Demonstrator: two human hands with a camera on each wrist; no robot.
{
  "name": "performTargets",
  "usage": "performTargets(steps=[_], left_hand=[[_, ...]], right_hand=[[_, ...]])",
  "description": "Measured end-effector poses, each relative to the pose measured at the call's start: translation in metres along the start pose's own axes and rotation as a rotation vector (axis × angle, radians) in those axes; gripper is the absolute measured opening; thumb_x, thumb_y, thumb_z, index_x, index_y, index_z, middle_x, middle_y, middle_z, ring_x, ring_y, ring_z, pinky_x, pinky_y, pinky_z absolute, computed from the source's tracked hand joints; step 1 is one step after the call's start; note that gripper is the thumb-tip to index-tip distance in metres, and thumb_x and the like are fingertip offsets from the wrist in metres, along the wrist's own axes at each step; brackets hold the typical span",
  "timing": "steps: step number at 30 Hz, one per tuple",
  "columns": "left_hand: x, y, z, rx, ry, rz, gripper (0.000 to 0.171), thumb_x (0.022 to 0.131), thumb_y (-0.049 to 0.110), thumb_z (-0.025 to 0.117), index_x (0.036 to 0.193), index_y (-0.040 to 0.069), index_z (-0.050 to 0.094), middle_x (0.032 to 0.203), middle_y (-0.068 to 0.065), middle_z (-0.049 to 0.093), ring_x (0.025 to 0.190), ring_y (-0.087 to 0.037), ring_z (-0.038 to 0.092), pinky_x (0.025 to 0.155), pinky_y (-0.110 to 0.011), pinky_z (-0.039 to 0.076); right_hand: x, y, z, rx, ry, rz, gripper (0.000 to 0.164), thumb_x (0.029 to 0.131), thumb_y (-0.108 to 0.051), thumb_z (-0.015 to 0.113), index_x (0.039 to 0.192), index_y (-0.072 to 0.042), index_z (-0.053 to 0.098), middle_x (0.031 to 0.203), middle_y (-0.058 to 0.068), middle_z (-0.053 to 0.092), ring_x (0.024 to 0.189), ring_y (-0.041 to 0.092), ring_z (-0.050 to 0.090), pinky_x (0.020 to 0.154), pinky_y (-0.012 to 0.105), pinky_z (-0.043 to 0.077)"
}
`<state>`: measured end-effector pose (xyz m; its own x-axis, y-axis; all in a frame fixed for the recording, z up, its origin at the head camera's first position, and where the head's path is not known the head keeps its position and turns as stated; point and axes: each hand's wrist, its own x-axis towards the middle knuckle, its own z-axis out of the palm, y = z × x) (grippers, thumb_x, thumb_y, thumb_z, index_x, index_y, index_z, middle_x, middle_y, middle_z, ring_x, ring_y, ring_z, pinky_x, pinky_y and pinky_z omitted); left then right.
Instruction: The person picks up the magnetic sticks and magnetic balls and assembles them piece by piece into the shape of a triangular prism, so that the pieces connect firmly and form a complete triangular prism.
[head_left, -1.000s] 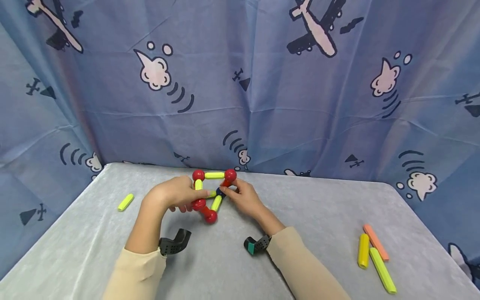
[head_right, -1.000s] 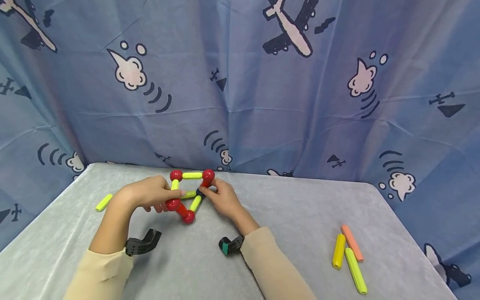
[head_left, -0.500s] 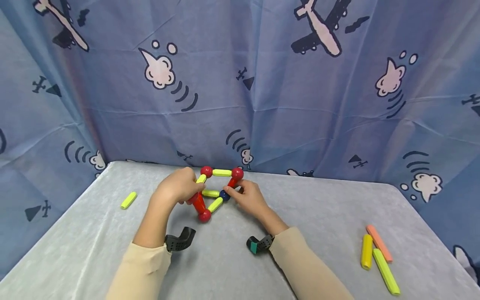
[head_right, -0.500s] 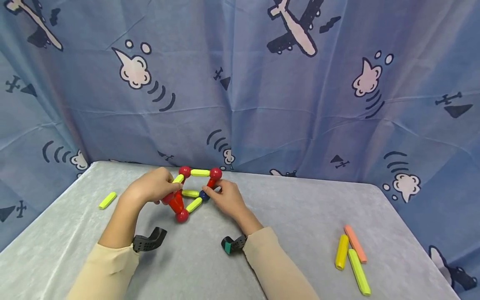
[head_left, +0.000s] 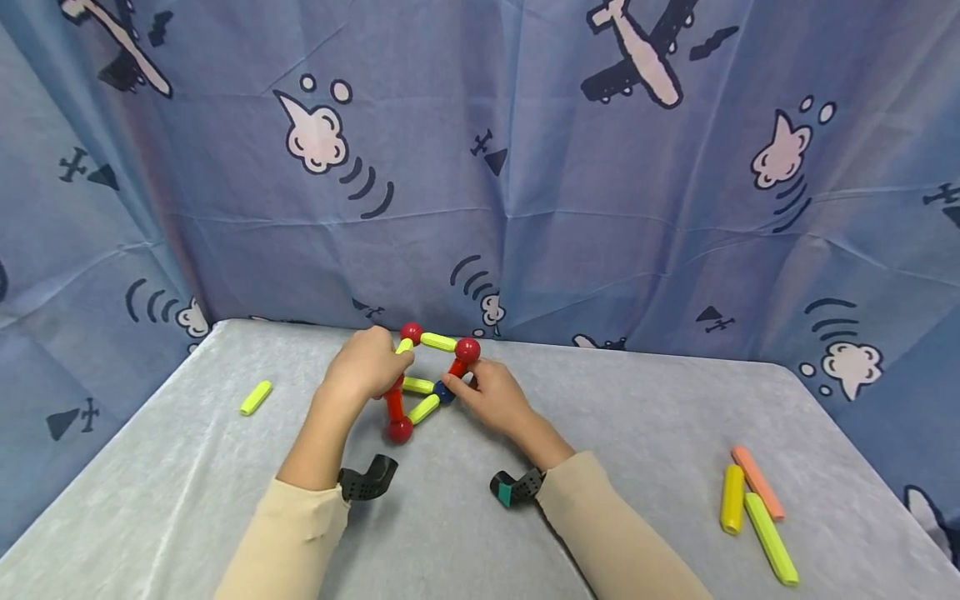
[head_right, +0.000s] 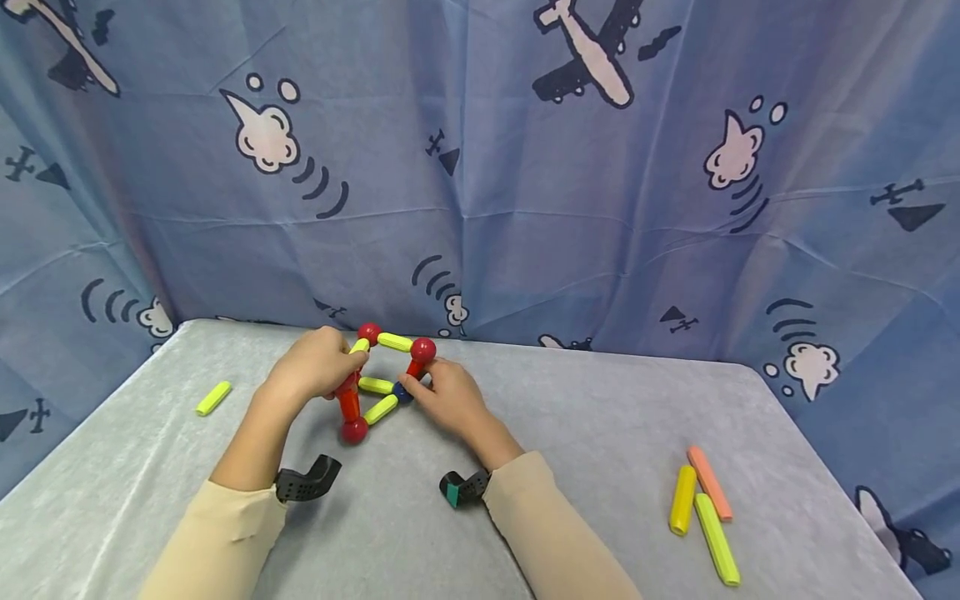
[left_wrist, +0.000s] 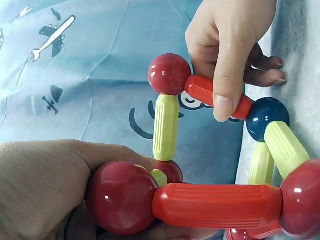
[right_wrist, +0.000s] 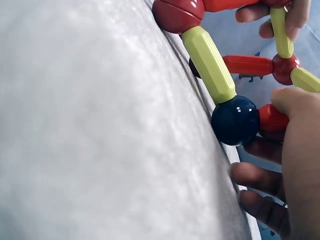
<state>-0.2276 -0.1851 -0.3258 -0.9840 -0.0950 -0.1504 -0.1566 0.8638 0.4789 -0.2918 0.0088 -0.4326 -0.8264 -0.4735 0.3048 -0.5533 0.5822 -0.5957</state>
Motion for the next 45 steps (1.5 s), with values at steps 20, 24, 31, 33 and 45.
performTargets(steps=[20, 24, 31, 33, 45], left_hand=[[0.003, -0.007, -0.003, -0.007, -0.055, 0.070, 0.041, 0.101, 0.028, 0.052, 0.066, 0.008, 0.057, 0.053, -0.001, 0.052, 0.048, -0.016, 0.054, 0.052, -0.025, 0.039], [0.003, -0.010, -0.006, -0.002, -0.082, 0.062, 0.043, 0.102, 0.028, 0.052, 0.064, 0.009, 0.055, 0.052, -0.001, 0.049, 0.050, -0.018, 0.055, 0.053, -0.025, 0.039], [0.003, -0.012, -0.007, -0.017, -0.099, 0.048, 0.041, 0.102, 0.029, 0.053, 0.067, 0.009, 0.055, 0.052, -0.001, 0.049, 0.048, -0.016, 0.051, 0.052, -0.025, 0.039], [0.003, -0.012, -0.007, -0.016, -0.099, 0.046, 0.040, 0.103, 0.029, 0.053, 0.068, 0.008, 0.056, 0.053, -0.001, 0.049, 0.048, -0.016, 0.052, 0.052, -0.025, 0.040], [0.006, -0.013, -0.007, -0.030, -0.107, 0.029, 0.036, 0.103, 0.029, 0.052, 0.075, 0.007, 0.058, 0.058, -0.002, 0.052, 0.050, -0.016, 0.053, 0.052, -0.025, 0.041]], right_hand=[[-0.003, -0.019, 0.006, -0.222, 0.003, -0.017, 0.037, 0.098, -0.037, 0.062, 0.071, -0.014, 0.053, 0.061, -0.003, 0.040, 0.056, 0.013, 0.044, 0.053, 0.025, 0.032], [-0.002, -0.017, 0.009, -0.108, 0.022, -0.023, 0.032, 0.097, -0.034, 0.066, 0.075, -0.013, 0.057, 0.063, -0.001, 0.045, 0.059, 0.012, 0.043, 0.056, 0.024, 0.033], [-0.001, -0.008, 0.016, 0.174, 0.052, -0.035, 0.024, 0.092, -0.031, 0.072, 0.106, -0.012, 0.072, 0.089, 0.001, 0.070, 0.078, 0.012, 0.058, 0.072, 0.027, 0.049], [-0.001, -0.007, 0.015, 0.256, 0.052, -0.036, 0.031, 0.092, -0.032, 0.072, 0.115, -0.011, 0.070, 0.098, 0.003, 0.073, 0.089, 0.014, 0.062, 0.080, 0.031, 0.052], [0.001, -0.006, 0.010, 0.656, -0.062, -0.105, 0.039, 0.103, -0.021, 0.047, 0.124, 0.010, 0.059, 0.115, 0.025, 0.069, 0.107, 0.034, 0.063, 0.096, 0.030, 0.051]])
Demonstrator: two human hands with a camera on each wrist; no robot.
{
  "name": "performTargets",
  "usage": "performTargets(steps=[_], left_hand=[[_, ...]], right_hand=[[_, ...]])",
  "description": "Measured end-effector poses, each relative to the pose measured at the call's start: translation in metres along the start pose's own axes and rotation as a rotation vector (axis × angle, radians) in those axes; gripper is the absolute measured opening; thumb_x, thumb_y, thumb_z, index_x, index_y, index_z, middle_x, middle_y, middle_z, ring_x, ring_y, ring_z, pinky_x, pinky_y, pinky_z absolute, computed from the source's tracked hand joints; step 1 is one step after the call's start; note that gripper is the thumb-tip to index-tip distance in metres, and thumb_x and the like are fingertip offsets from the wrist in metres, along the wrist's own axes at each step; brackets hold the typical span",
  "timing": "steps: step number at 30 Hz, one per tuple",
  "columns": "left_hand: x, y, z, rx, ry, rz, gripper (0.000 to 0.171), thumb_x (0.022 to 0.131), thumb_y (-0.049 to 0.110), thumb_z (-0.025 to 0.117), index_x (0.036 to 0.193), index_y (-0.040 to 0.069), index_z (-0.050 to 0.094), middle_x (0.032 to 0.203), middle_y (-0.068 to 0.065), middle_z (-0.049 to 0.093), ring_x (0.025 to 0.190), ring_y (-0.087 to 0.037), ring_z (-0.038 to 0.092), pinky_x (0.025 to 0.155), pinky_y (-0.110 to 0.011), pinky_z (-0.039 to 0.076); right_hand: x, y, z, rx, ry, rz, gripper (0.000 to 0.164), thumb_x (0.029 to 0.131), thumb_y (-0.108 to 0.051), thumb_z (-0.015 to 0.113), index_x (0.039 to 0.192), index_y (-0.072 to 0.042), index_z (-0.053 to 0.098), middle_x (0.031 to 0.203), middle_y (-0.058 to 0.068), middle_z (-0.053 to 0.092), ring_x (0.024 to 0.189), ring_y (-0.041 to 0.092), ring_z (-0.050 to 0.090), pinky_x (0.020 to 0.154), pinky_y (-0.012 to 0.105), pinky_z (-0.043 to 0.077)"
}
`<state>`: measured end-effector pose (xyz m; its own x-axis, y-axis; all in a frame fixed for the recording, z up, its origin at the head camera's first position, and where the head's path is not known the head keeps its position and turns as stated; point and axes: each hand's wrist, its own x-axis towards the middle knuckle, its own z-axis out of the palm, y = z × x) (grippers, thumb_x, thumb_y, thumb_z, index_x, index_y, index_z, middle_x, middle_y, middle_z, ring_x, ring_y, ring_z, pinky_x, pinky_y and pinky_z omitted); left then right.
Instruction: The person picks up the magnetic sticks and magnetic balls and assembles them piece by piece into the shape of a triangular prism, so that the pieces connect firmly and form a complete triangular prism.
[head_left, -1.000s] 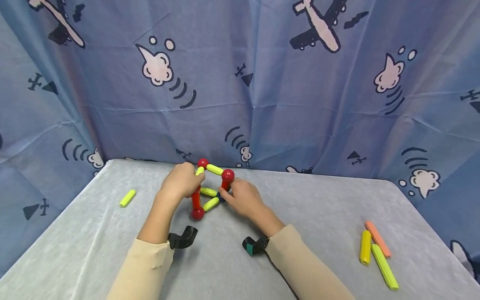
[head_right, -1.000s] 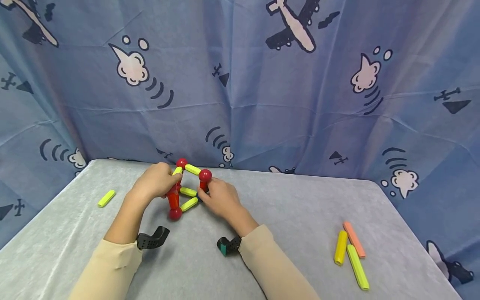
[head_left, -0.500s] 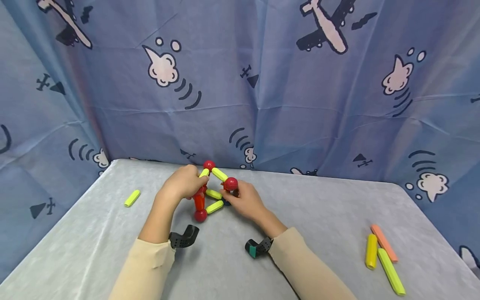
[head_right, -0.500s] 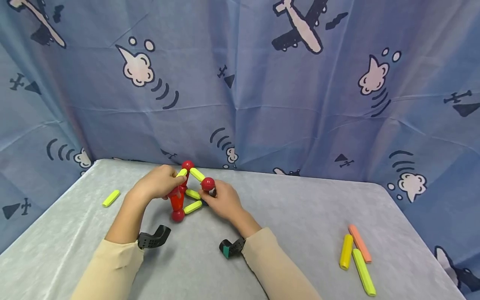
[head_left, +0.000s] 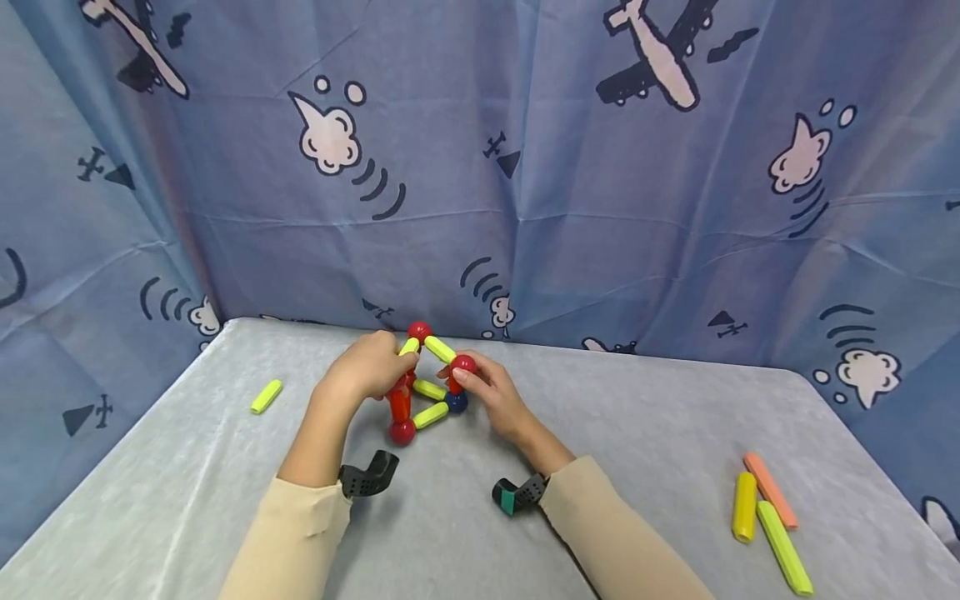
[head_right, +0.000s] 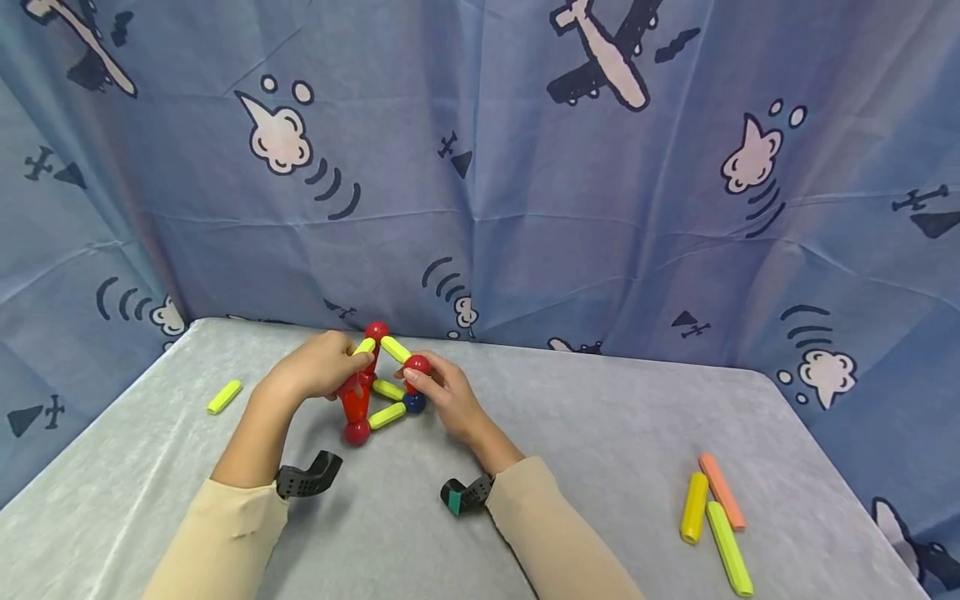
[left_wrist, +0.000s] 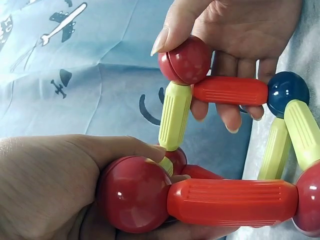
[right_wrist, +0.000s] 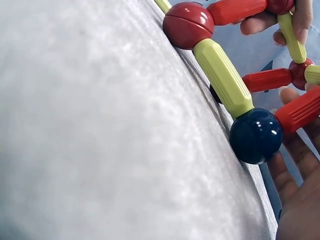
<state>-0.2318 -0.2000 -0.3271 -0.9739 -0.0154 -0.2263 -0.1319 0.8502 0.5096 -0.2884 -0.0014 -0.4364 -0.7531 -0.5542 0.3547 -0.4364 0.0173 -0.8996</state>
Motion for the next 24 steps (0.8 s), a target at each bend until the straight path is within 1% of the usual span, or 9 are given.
performTargets(steps=[4, 6, 8, 12, 13, 16, 19, 22, 24], left_hand=[[-0.0003, -0.0003, 0.0003, -0.002, 0.003, 0.003, 0.036, 0.103, 0.028, 0.052, 0.074, 0.007, 0.057, 0.057, -0.002, 0.051, 0.049, -0.016, 0.052, 0.051, -0.024, 0.041], [-0.0002, -0.0006, 0.0005, -0.005, 0.003, 0.007, 0.036, 0.103, 0.028, 0.051, 0.073, 0.007, 0.057, 0.056, -0.002, 0.051, 0.049, -0.016, 0.051, 0.051, -0.024, 0.040], [-0.0003, -0.0007, 0.0006, -0.006, 0.003, 0.011, 0.036, 0.103, 0.027, 0.051, 0.072, 0.007, 0.057, 0.056, -0.002, 0.050, 0.049, -0.015, 0.051, 0.051, -0.024, 0.039], [-0.0008, -0.0006, 0.0004, -0.002, 0.005, 0.017, 0.036, 0.102, 0.027, 0.051, 0.072, 0.008, 0.057, 0.056, -0.002, 0.050, 0.048, -0.015, 0.050, 0.050, -0.024, 0.039], [-0.0008, -0.0006, 0.0004, -0.001, 0.006, 0.018, 0.036, 0.102, 0.027, 0.051, 0.072, 0.008, 0.057, 0.056, -0.002, 0.051, 0.049, -0.015, 0.050, 0.050, -0.024, 0.039], [-0.0010, -0.0005, 0.0002, 0.007, 0.013, 0.024, 0.036, 0.102, 0.027, 0.051, 0.072, 0.008, 0.057, 0.056, -0.002, 0.051, 0.049, -0.015, 0.051, 0.050, -0.024, 0.039], [-0.0011, -0.0005, -0.0001, 0.012, 0.020, 0.020, 0.036, 0.102, 0.027, 0.051, 0.073, 0.007, 0.057, 0.056, -0.002, 0.052, 0.049, -0.015, 0.052, 0.051, -0.024, 0.040], [-0.0015, -0.0003, -0.0003, 0.020, 0.023, 0.010, 0.035, 0.103, 0.028, 0.051, 0.075, 0.007, 0.057, 0.057, -0.002, 0.053, 0.050, -0.016, 0.053, 0.051, -0.024, 0.041], [-0.0018, 0.0001, -0.0002, 0.022, 0.022, -0.001, 0.035, 0.103, 0.029, 0.051, 0.077, 0.007, 0.058, 0.058, -0.003, 0.053, 0.051, -0.016, 0.054, 0.051, -0.025, 0.042]], right_hand=[[0.0005, 0.0014, 0.0000, 0.020, 0.005, -0.019, 0.036, 0.101, -0.017, 0.051, 0.121, 0.011, 0.059, 0.112, 0.028, 0.069, 0.104, 0.026, 0.067, 0.093, 0.023, 0.052], [0.0006, 0.0018, -0.0001, 0.039, 0.008, -0.023, 0.034, 0.101, -0.015, 0.053, 0.121, 0.012, 0.059, 0.111, 0.030, 0.068, 0.101, 0.020, 0.067, 0.091, 0.021, 0.053], [0.0004, 0.0015, -0.0004, 0.057, 0.012, -0.025, 0.033, 0.100, -0.013, 0.055, 0.122, 0.012, 0.059, 0.111, 0.032, 0.068, 0.100, 0.021, 0.068, 0.090, 0.020, 0.053], [0.0001, 0.0019, -0.0005, 0.062, 0.021, -0.022, 0.032, 0.099, -0.012, 0.059, 0.122, 0.010, 0.060, 0.111, 0.030, 0.068, 0.103, 0.030, 0.069, 0.088, 0.019, 0.055], [0.0000, 0.0021, -0.0005, 0.062, 0.024, -0.019, 0.032, 0.098, -0.012, 0.060, 0.122, 0.010, 0.060, 0.111, 0.030, 0.068, 0.102, 0.029, 0.069, 0.087, 0.020, 0.055], [0.0000, 0.0029, -0.0004, 0.049, 0.037, -0.021, 0.029, 0.097, -0.010, 0.062, 0.119, 0.009, 0.063, 0.108, 0.029, 0.069, 0.096, 0.018, 0.070, 0.084, 0.019, 0.056], [-0.0001, 0.0025, 0.0001, 0.025, 0.051, -0.027, 0.025, 0.097, -0.009, 0.063, 0.115, 0.008, 0.065, 0.105, 0.028, 0.071, 0.089, 0.007, 0.067, 0.082, 0.019, 0.056], [-0.0002, 0.0014, 0.0007, -0.005, 0.053, -0.021, 0.024, 0.098, -0.008, 0.062, 0.115, 0.008, 0.066, 0.105, 0.026, 0.072, 0.088, 0.003, 0.066, 0.084, 0.019, 0.055], [-0.0003, 0.0004, 0.0010, -0.030, 0.046, -0.008, 0.024, 0.099, -0.009, 0.061, 0.116, 0.007, 0.066, 0.106, 0.025, 0.073, 0.091, 0.005, 0.067, 0.087, 0.019, 0.054]])
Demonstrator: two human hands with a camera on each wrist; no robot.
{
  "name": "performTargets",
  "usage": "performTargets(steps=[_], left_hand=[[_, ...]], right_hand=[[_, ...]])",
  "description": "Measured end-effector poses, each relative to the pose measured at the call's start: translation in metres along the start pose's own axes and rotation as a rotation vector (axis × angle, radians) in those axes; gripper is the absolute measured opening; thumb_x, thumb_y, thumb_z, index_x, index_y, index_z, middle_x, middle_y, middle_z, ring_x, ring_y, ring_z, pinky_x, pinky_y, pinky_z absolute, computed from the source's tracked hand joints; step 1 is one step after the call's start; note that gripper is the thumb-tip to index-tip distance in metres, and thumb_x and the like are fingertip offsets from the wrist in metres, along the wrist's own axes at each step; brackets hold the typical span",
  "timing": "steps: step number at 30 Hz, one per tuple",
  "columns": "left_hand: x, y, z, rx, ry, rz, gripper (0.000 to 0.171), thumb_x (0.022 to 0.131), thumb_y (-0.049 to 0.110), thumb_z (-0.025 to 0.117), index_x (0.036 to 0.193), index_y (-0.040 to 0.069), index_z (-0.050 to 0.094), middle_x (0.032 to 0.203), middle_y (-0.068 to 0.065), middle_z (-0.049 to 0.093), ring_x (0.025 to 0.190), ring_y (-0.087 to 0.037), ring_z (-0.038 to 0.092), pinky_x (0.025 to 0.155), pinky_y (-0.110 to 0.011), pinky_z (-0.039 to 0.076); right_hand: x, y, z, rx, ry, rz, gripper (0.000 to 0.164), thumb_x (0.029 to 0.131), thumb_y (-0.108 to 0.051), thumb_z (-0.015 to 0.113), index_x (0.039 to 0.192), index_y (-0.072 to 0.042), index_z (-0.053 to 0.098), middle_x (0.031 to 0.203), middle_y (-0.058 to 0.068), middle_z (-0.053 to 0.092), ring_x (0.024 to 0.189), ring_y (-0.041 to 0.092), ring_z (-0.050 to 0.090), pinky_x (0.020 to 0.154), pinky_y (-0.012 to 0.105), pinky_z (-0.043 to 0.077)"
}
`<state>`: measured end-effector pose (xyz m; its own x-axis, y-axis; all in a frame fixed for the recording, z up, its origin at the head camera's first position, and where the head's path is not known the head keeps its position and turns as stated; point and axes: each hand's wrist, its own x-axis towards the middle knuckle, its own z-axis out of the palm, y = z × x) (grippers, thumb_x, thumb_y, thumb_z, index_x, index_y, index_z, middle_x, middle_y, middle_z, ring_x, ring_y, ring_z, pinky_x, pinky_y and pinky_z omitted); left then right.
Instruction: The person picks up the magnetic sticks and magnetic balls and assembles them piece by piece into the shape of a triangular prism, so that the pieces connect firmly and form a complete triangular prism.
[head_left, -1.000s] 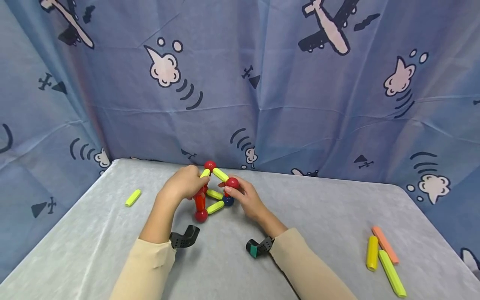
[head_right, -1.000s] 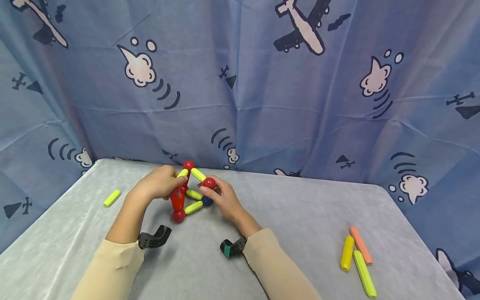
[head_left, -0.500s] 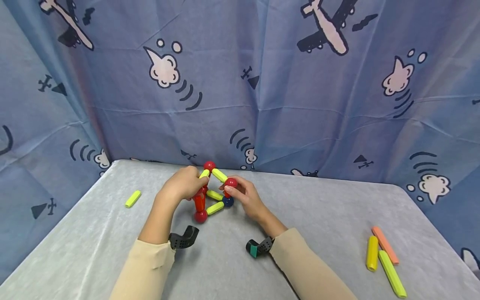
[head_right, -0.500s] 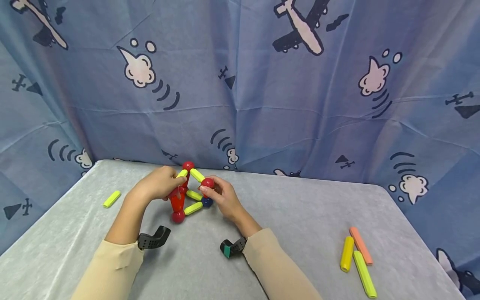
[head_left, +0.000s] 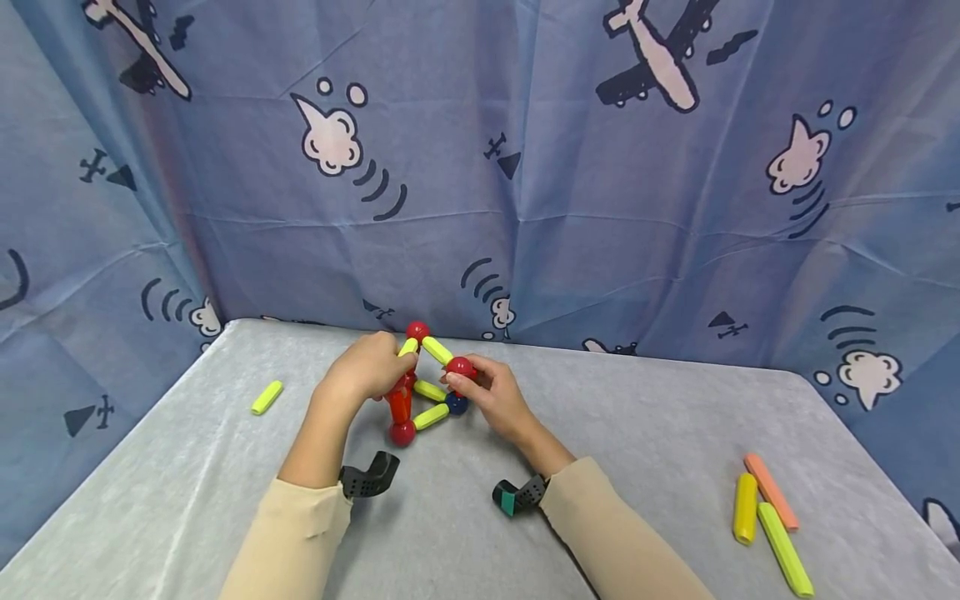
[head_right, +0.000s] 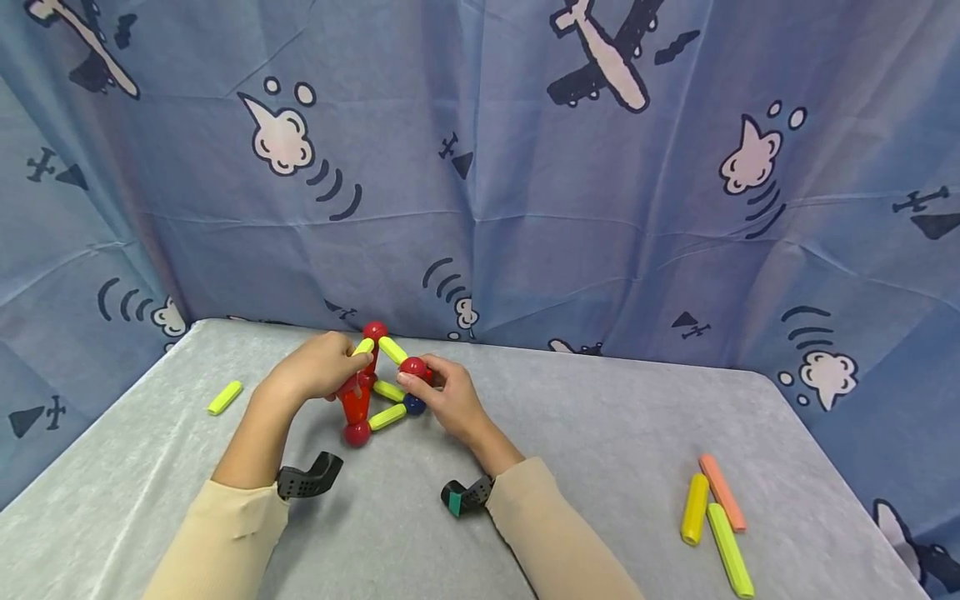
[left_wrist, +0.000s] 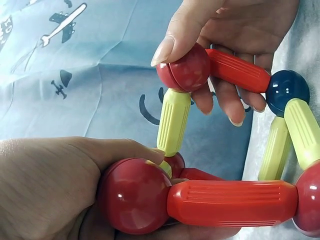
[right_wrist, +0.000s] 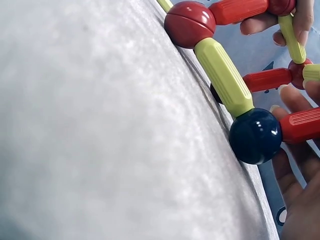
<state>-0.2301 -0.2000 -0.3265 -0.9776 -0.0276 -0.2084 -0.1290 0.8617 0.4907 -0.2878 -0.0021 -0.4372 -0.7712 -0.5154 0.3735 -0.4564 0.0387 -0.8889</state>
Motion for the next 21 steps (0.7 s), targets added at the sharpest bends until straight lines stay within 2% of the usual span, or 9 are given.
performTargets(steps=[5, 12, 21], left_hand=[[0.0000, 0.0011, -0.0001, 0.010, -0.001, -0.010, 0.034, 0.103, 0.029, 0.051, 0.080, 0.006, 0.059, 0.060, -0.004, 0.054, 0.052, -0.017, 0.054, 0.051, -0.025, 0.043], [0.0005, 0.0017, -0.0001, 0.020, -0.002, -0.009, 0.033, 0.104, 0.028, 0.050, 0.081, 0.006, 0.059, 0.062, -0.004, 0.054, 0.053, -0.017, 0.054, 0.051, -0.024, 0.044], [0.0007, 0.0001, -0.0007, 0.021, 0.006, 0.004, 0.032, 0.102, 0.027, 0.048, 0.081, 0.006, 0.058, 0.062, -0.005, 0.054, 0.052, -0.017, 0.053, 0.051, -0.025, 0.043]], right_hand=[[0.0002, -0.0023, 0.0003, -0.064, -0.023, 0.021, 0.025, 0.102, -0.013, 0.058, 0.118, 0.005, 0.065, 0.108, 0.023, 0.074, 0.098, 0.013, 0.067, 0.094, 0.024, 0.052], [0.0012, -0.0032, 0.0017, -0.071, -0.029, 0.026, 0.025, 0.104, -0.014, 0.055, 0.115, 0.006, 0.063, 0.103, 0.023, 0.072, 0.094, 0.015, 0.067, 0.089, 0.022, 0.054], [0.0003, -0.0084, 0.0044, -0.190, -0.008, 0.053, 0.020, 0.095, -0.022, 0.070, 0.110, -0.009, 0.067, 0.096, 0.009, 0.069, 0.090, 0.017, 0.061, 0.080, 0.031, 0.050]])
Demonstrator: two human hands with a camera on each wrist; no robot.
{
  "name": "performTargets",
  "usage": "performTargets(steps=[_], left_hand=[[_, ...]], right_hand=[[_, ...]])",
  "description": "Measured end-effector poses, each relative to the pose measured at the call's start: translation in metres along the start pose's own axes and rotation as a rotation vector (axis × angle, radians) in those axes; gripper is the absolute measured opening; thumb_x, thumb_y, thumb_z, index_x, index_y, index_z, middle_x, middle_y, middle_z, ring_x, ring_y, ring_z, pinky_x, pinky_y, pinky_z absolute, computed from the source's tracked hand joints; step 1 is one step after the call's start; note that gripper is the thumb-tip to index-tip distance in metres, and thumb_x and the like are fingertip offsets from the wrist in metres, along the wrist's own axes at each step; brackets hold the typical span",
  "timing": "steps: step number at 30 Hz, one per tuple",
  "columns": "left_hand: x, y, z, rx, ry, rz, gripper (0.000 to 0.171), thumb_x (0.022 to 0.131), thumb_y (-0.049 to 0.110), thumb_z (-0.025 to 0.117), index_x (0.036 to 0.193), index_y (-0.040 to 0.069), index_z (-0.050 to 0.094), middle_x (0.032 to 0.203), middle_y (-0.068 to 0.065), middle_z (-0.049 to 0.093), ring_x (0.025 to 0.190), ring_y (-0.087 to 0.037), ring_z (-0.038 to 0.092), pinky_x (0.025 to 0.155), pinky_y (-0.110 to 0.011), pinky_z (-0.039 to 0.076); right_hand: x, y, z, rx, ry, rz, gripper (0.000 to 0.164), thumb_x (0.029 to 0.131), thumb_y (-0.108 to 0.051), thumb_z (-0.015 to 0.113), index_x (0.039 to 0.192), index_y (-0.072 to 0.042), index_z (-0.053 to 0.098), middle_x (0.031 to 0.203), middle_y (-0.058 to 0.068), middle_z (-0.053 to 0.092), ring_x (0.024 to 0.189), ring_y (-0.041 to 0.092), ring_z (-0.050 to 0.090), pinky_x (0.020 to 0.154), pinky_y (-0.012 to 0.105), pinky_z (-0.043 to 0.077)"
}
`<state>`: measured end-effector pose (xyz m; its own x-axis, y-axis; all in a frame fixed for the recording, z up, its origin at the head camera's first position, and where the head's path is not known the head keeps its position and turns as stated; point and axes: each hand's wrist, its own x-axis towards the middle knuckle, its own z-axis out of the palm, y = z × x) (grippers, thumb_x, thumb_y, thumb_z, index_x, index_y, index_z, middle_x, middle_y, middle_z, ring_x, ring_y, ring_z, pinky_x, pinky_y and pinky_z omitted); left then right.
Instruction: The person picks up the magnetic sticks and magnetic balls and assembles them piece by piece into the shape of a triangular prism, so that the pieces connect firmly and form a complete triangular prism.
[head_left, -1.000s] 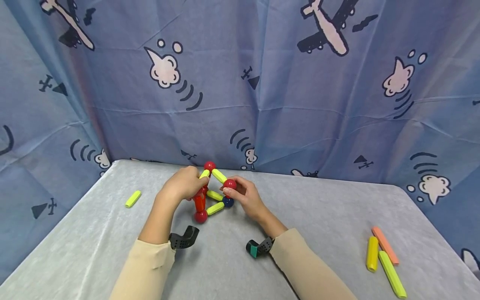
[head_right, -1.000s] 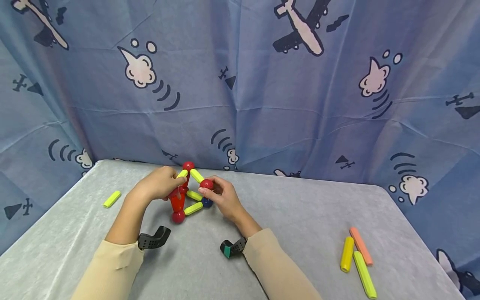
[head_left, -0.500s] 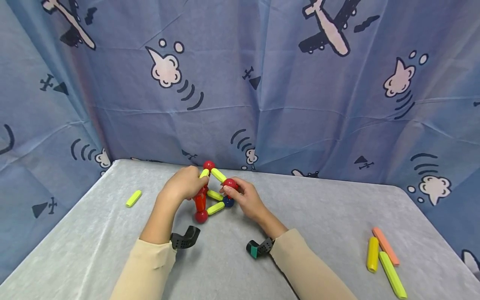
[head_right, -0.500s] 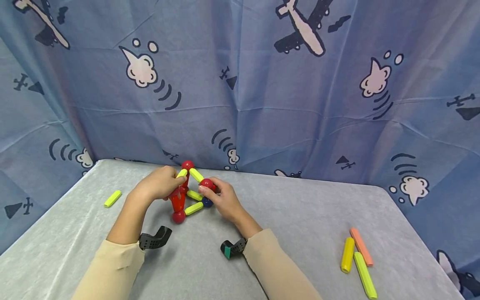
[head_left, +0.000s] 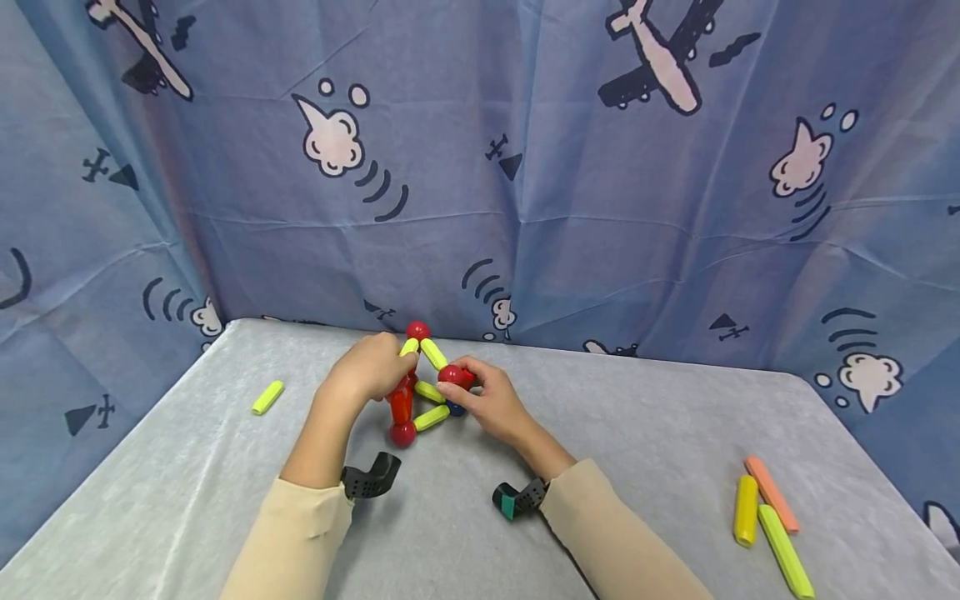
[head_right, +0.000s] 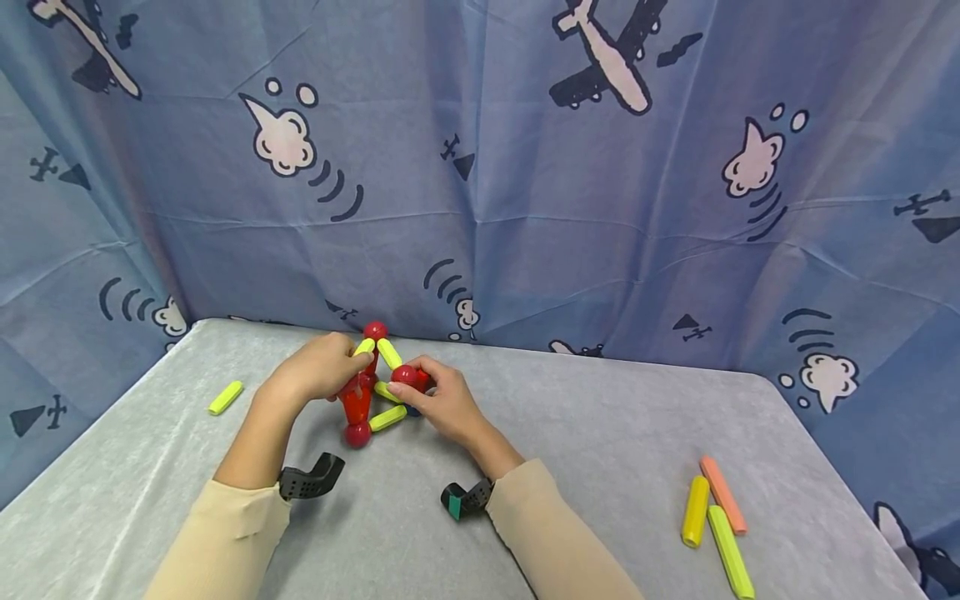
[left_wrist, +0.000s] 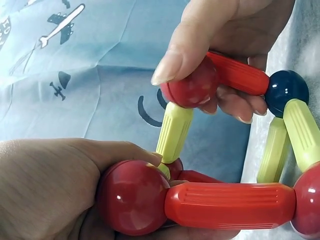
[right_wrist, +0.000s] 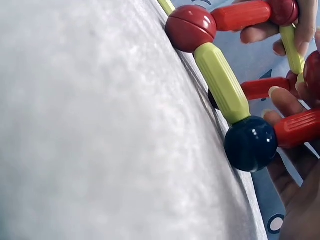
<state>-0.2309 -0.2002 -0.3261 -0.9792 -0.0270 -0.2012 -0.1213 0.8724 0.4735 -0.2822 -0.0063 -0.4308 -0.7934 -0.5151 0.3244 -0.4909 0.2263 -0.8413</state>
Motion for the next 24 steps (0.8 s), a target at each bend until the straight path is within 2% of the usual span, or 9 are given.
performTargets(steps=[6, 11, 15, 24], left_hand=[[-0.0001, 0.0004, 0.0006, -0.008, -0.004, -0.011, 0.031, 0.103, 0.027, 0.048, 0.084, 0.005, 0.059, 0.063, -0.005, 0.055, 0.053, -0.018, 0.053, 0.052, -0.025, 0.043], [0.0008, 0.0008, 0.0011, -0.004, -0.009, -0.012, 0.031, 0.103, 0.027, 0.048, 0.084, 0.005, 0.059, 0.064, -0.005, 0.055, 0.054, -0.017, 0.053, 0.052, -0.026, 0.043], [0.0010, 0.0009, 0.0009, 0.002, -0.007, -0.006, 0.032, 0.103, 0.027, 0.047, 0.082, 0.006, 0.059, 0.065, -0.005, 0.056, 0.054, -0.017, 0.053, 0.052, -0.025, 0.043], [0.0004, 0.0001, 0.0017, 0.009, 0.003, -0.004, 0.032, 0.103, 0.026, 0.047, 0.081, 0.006, 0.059, 0.065, -0.005, 0.055, 0.054, -0.017, 0.053, 0.052, -0.026, 0.043]], right_hand=[[0.0003, 0.0015, 0.0013, 0.067, -0.001, -0.024, 0.022, 0.103, -0.025, 0.059, 0.106, -0.005, 0.066, 0.093, 0.015, 0.072, 0.089, 0.017, 0.064, 0.081, 0.026, 0.052], [0.0010, 0.0041, 0.0015, 0.116, 0.003, -0.032, 0.039, 0.110, -0.031, 0.041, 0.104, 0.001, 0.063, 0.092, 0.020, 0.071, 0.087, 0.017, 0.067, 0.083, 0.025, 0.054], [0.0019, 0.0050, 0.0013, 0.134, 0.007, -0.027, 0.052, 0.112, -0.036, 0.029, 0.108, 0.005, 0.061, 0.092, 0.023, 0.071, 0.087, 0.018, 0.070, 0.087, 0.025, 0.055], [0.0027, 0.0041, 0.0010, 0.154, -0.020, 0.027, 0.060, 0.112, -0.041, 0.021, 0.115, 0.009, 0.056, 0.097, 0.023, 0.071, 0.092, 0.021, 0.067, 0.090, 0.026, 0.052]])
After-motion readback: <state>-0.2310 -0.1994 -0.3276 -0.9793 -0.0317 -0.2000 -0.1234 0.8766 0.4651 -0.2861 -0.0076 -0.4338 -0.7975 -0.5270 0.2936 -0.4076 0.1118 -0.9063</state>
